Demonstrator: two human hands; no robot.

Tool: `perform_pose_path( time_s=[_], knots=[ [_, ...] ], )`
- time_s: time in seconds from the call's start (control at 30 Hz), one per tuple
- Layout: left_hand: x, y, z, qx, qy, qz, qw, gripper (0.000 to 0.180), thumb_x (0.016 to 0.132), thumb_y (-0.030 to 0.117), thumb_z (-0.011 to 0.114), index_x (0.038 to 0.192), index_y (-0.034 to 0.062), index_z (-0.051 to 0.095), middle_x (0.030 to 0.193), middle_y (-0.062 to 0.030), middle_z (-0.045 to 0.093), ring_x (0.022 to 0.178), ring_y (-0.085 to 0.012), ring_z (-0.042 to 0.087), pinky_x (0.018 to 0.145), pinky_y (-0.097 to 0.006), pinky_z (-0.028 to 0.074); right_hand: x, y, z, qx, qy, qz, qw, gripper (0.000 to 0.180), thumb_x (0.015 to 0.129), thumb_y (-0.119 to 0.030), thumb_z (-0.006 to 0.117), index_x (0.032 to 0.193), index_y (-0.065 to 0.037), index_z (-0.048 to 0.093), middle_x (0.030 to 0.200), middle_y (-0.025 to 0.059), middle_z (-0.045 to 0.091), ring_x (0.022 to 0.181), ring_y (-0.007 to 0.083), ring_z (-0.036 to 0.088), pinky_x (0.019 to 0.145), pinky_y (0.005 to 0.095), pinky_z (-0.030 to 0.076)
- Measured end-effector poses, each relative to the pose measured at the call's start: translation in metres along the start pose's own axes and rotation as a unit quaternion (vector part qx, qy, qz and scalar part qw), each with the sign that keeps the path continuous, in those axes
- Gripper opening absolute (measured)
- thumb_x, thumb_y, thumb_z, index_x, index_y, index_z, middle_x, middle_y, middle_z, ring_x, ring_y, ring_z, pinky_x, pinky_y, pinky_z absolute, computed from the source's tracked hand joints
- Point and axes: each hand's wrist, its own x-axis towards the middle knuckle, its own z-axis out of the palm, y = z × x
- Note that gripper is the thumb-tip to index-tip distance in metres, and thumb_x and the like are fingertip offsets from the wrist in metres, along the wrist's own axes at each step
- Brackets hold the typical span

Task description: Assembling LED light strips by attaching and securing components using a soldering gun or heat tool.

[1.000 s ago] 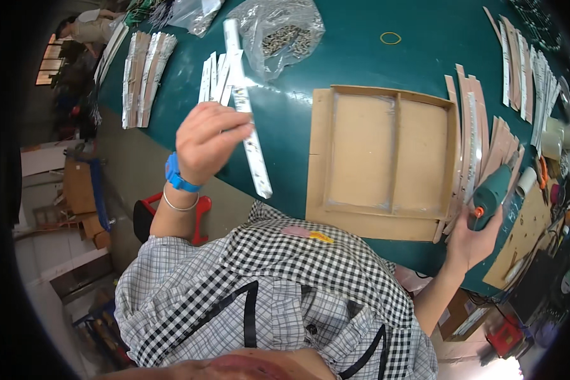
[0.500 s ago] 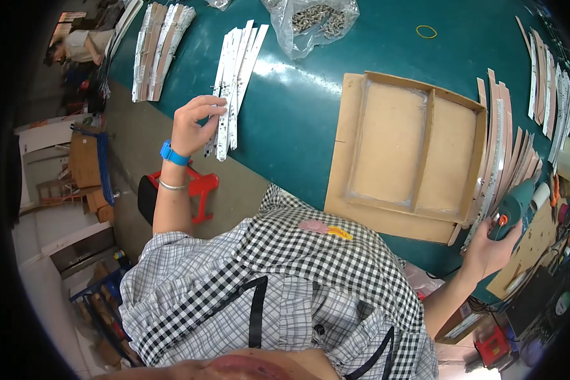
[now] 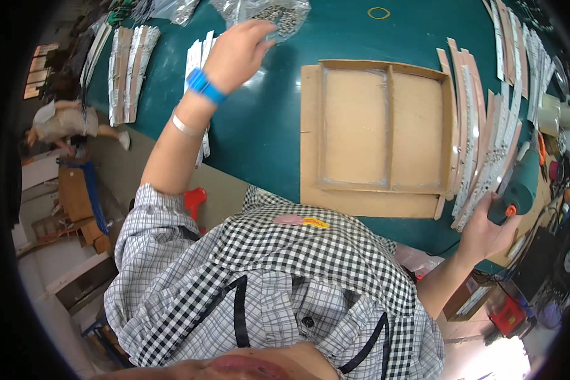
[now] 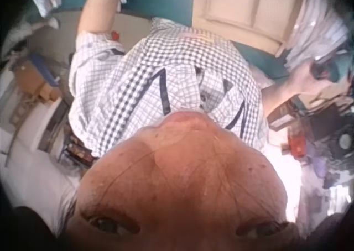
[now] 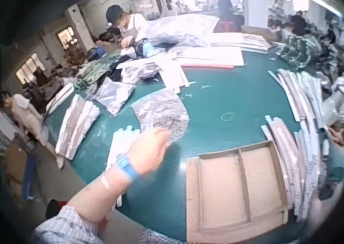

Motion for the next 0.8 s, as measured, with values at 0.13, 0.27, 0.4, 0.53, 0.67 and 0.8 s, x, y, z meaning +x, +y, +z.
perform_pose_path(
  time_s=[0.13,0.27,0.4,0.53,0.67,0.8],
  knots=[
    [0.046,-0.025,0.064,0.070,0.020,0.002,0.997,0.034,0.089,0.019,0.065,0.118,0.0018,0.061,0.128,-0.0186,0.058,0.115,-0.0398,0.055,0.096,-0.048,0.047,-0.012,-0.021,-0.008,0.188,0.026,0.013,0.982,0.028,0.083,0.003,0.069,0.110,0.005,0.062,0.092,0.0074,0.066,0.085,0.0146,0.064,0.086,0.0312,0.050],
    [0.052,-0.029,0.089,0.105,0.054,0.009,0.993,0.033,0.088,0.024,0.068,0.114,0.0037,0.061,0.123,-0.0153,0.058,0.115,-0.0402,0.052,0.095,-0.049,0.045,-0.028,-0.027,-0.004,0.291,-0.018,0.050,0.955,0.041,0.082,0.014,0.063,0.122,0.009,0.055,0.088,0.0054,0.061,0.085,0.0155,0.062,0.091,0.0317,0.048],
    [0.039,-0.023,0.088,0.097,0.067,0.013,0.993,0.028,0.087,0.027,0.069,0.102,0.0050,0.060,0.109,-0.0129,0.059,0.106,-0.0387,0.054,0.086,-0.048,0.048,-0.026,-0.025,0.000,0.323,-0.029,0.032,0.945,0.032,0.081,0.014,0.065,0.112,0.007,0.058,0.092,0.0069,0.062,0.086,0.0165,0.062,0.088,0.0328,0.051],
    [0.032,-0.015,0.084,0.081,0.061,-0.002,0.995,0.023,0.088,0.027,0.069,0.095,0.0073,0.059,0.095,-0.0121,0.061,0.091,-0.0357,0.060,0.072,-0.044,0.052,-0.037,-0.059,-0.003,0.388,-0.107,0.092,0.911,0.033,0.078,0.015,0.069,0.107,0.005,0.059,0.091,0.0075,0.062,0.086,0.0182,0.065,0.086,0.0347,0.051],
    [0.032,-0.003,0.080,0.034,0.042,-0.010,0.998,0.022,0.089,0.026,0.070,0.094,0.0075,0.060,0.084,-0.0097,0.065,0.077,-0.0330,0.064,0.064,-0.042,0.052,-0.051,-0.094,0.002,0.400,-0.221,0.099,0.884,0.038,0.077,0.015,0.068,0.112,0.006,0.057,0.091,0.0088,0.065,0.085,0.0159,0.065,0.082,0.0301,0.052],
    [0.032,-0.002,0.079,-0.043,0.071,0.013,0.996,0.025,0.088,0.027,0.072,0.087,0.0058,0.060,0.080,-0.0097,0.066,0.072,-0.0324,0.065,0.062,-0.039,0.053,-0.057,-0.097,0.023,0.295,-0.261,0.028,0.919,0.022,0.079,0.005,0.071,0.099,0.002,0.064,0.086,0.0051,0.068,0.076,0.0114,0.063,0.071,0.0256,0.050]
  ],
)
